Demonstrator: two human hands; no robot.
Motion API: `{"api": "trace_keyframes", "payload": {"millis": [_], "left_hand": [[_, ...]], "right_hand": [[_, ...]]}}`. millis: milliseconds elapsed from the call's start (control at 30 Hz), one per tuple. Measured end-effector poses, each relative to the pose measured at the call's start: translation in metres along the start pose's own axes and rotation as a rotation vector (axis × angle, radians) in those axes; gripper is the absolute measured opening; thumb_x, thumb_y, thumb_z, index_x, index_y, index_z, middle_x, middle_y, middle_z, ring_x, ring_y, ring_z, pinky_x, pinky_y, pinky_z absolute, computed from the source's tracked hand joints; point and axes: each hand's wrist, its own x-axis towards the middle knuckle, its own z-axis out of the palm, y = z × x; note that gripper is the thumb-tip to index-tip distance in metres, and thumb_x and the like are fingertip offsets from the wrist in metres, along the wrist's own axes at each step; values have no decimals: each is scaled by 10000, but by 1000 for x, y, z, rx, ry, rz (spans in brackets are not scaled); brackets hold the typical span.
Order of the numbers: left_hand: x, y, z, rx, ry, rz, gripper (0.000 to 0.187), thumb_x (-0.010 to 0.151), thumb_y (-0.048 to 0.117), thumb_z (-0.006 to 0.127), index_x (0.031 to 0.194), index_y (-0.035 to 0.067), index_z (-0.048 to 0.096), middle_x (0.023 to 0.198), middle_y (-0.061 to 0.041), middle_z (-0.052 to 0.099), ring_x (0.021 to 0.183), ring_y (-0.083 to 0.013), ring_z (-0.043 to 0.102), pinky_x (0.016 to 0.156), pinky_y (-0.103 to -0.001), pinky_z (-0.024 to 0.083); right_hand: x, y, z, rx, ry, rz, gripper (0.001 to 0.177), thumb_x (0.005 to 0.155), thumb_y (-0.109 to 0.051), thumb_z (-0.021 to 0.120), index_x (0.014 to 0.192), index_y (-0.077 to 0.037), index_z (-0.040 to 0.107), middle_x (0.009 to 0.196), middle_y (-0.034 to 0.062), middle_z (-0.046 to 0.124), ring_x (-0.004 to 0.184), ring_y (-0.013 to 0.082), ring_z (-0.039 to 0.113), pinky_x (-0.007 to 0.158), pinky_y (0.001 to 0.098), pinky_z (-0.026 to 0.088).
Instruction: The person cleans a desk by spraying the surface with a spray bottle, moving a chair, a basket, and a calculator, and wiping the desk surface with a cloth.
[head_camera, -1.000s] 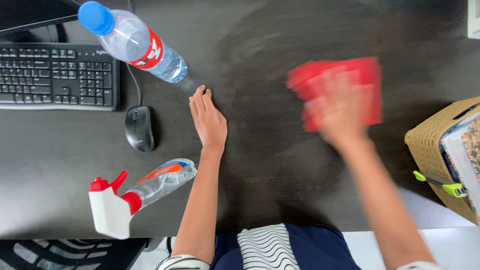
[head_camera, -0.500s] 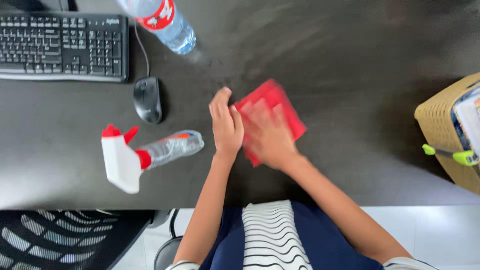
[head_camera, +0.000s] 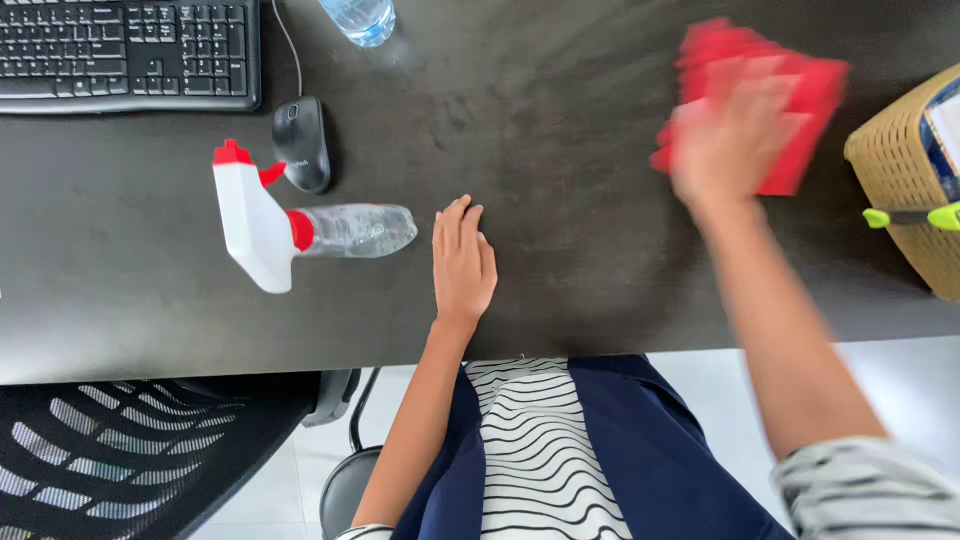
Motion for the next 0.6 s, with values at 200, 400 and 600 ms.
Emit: {"api": "trace_keyframes", "payload": {"millis": [200,400,600], "left_hand": [[-9,9,-15,-172,126,-54,395,1025,58,539,1409,-31,513,1469,-199,521,1373,-407,491,1200,-502,384],[-43,33,-16,79,77,-57,433,1030,141,544,1416,-49,501,1479,-207,493,1382,-391,480,1235,-565,309],[-72,34,-16,224,79,-81,397,1037,151,536,1390,-30,520,1491,-207,473,1392,-374,459,1233,-586,274]], "right_hand": [[-141,-166,-14,137,-181,-763,611,954,-414,584,1492,-130,525,1608,144,387,1535,404,233,1203,668,167],[-131,-55,-19,78,5,-808,585,1057,-380,610,1574,-123,516,1676,76,435,1591,319,295,1277,587,214],[-63,61,-42,98,-136,99,598,1159,-422,409,1700,-185,317,1770,159,172,1626,408,114,1272,679,90]]}}
